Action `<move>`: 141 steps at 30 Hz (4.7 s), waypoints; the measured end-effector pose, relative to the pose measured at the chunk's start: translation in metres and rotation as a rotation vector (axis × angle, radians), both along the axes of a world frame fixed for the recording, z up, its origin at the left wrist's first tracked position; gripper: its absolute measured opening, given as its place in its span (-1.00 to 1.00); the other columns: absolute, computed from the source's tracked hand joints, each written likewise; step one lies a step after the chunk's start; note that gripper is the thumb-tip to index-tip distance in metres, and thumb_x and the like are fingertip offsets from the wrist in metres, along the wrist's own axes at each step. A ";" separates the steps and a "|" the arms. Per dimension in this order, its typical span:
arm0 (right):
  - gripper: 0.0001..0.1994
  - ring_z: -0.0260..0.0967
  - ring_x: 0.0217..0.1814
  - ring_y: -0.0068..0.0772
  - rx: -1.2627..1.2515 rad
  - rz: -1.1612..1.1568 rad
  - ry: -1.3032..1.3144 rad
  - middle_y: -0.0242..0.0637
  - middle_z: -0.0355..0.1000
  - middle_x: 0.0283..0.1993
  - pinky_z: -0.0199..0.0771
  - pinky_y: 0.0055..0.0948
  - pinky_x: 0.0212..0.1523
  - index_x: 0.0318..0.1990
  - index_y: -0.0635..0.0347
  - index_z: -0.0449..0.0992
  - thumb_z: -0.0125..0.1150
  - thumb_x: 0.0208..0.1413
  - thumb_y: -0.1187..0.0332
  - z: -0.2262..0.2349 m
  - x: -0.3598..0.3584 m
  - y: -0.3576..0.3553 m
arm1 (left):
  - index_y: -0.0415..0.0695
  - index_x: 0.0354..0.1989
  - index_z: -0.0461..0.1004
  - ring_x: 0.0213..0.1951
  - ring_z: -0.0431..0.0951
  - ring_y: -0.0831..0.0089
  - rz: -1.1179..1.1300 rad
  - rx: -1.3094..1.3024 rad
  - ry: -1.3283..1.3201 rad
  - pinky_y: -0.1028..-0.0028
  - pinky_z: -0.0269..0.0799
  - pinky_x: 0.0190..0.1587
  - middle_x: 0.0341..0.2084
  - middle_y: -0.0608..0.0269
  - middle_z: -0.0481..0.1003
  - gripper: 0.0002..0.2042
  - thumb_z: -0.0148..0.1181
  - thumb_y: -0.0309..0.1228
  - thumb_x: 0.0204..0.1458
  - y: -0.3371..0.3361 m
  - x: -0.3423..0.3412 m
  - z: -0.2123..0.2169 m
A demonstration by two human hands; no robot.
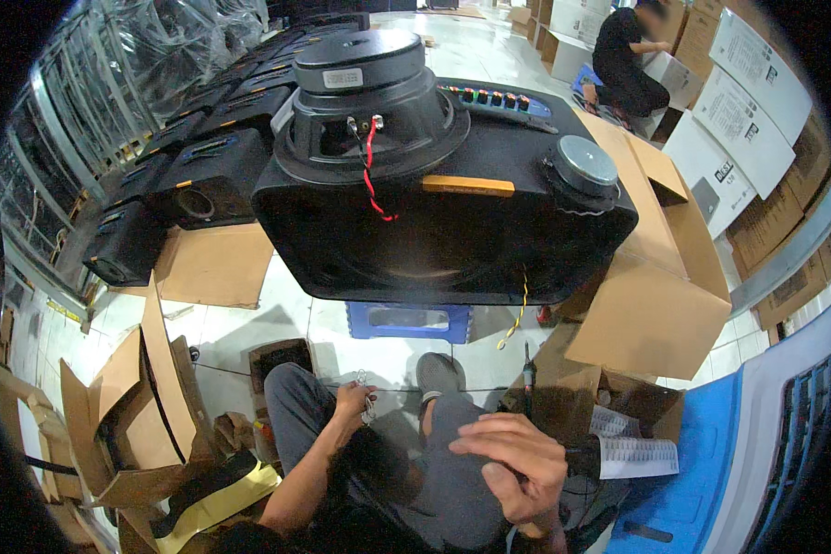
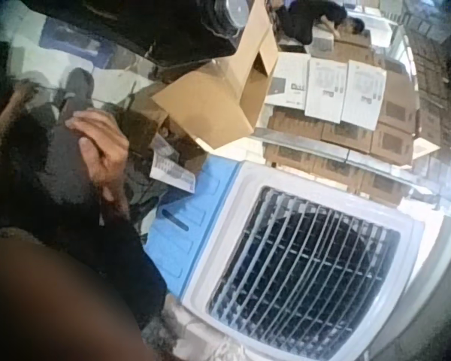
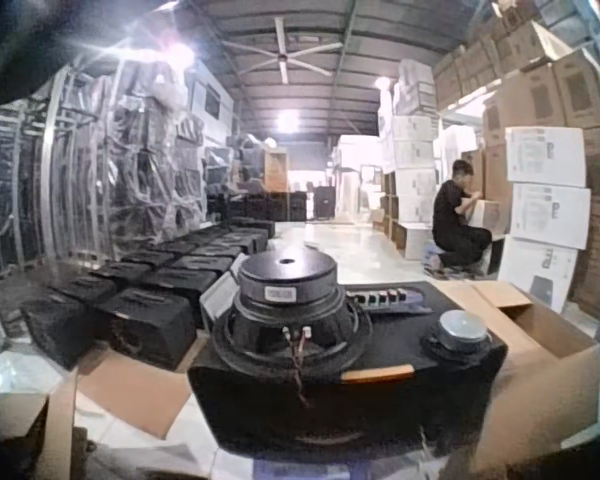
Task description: The person assembles a speaker by connecting wires to a small circular component, soldering the connections, and securing the component inside the speaker enclosure with a power drill. The person also handles the speaker enclosure and wires during the process.
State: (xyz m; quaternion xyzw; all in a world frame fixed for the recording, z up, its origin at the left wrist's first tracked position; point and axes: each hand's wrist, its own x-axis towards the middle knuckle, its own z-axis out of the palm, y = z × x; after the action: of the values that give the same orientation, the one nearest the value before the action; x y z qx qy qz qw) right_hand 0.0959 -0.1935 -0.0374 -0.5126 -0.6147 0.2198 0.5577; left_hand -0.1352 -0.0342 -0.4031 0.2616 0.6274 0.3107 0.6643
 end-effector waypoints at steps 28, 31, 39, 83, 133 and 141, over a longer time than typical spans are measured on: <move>-0.76 0.63 -0.10 -0.06 0.027 0.064 0.106 -0.05 0.65 -0.21 0.55 -0.15 0.05 -0.24 0.30 0.73 0.19 0.02 0.41 -0.004 0.010 -0.001 | -0.35 0.08 0.48 -0.17 0.56 0.56 0.007 1.218 0.175 0.56 0.46 -0.05 -0.18 0.14 0.64 -0.71 0.21 -0.41 0.30 0.043 0.075 0.407; -0.77 0.63 -0.10 -0.07 0.031 0.065 0.105 -0.05 0.65 -0.21 0.55 -0.17 0.05 -0.23 0.29 0.72 0.20 0.02 0.42 -0.004 0.012 -0.001 | -0.34 -0.02 0.55 -0.38 0.50 0.67 0.024 1.139 0.312 0.63 0.39 -0.32 -0.35 0.24 0.64 -0.71 0.28 -0.35 0.26 0.054 0.085 0.421; -0.77 0.63 -0.11 -0.08 0.055 0.094 0.118 -0.07 0.65 -0.22 0.55 -0.19 0.04 -0.24 0.29 0.73 0.21 0.04 0.40 -0.004 0.014 0.000 | -0.33 -0.24 0.63 -0.60 0.34 0.75 -0.069 1.213 0.354 0.64 0.14 -0.57 -0.66 0.41 0.47 -0.77 0.24 -0.36 0.28 0.061 0.088 0.424; -0.76 0.58 -0.27 -0.34 -0.002 -0.026 -0.105 -0.09 0.61 -0.29 0.55 -0.39 -0.22 -0.08 0.38 0.65 0.36 0.15 0.42 0.083 -0.003 0.069 | -0.28 0.42 0.24 0.28 0.42 -0.04 -1.130 1.097 1.108 0.20 0.38 0.29 0.31 -0.31 0.32 0.11 0.53 0.06 -0.36 0.210 0.099 0.608; -0.71 0.47 -0.16 -0.11 0.567 0.014 -0.277 -0.18 0.57 -0.23 0.39 -0.23 -0.13 -0.08 0.30 0.62 0.45 0.02 0.46 0.020 0.013 0.154 | -0.05 0.35 0.18 0.35 0.13 -0.20 0.360 2.116 1.137 -0.23 0.18 0.29 0.31 -0.21 0.07 0.04 0.65 -0.22 -0.43 0.009 0.065 0.437; -0.73 0.54 -0.19 -0.19 0.377 -0.277 -0.169 -0.10 0.64 -0.21 0.55 -0.31 -0.16 -0.05 0.36 0.65 0.38 0.08 0.52 0.016 0.043 0.120 | 0.02 0.36 0.41 0.29 0.30 -0.08 0.031 2.013 1.232 0.05 0.22 0.33 0.23 -0.18 0.30 -0.05 0.59 -0.29 -0.43 0.030 0.070 0.534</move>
State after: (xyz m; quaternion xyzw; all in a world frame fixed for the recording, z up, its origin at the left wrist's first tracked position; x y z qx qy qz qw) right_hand 0.1386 -0.0735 -0.0213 -0.4955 -0.6130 -0.0208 0.6150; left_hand -0.0655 -0.0040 0.1312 0.7660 0.3176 0.4948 -0.2600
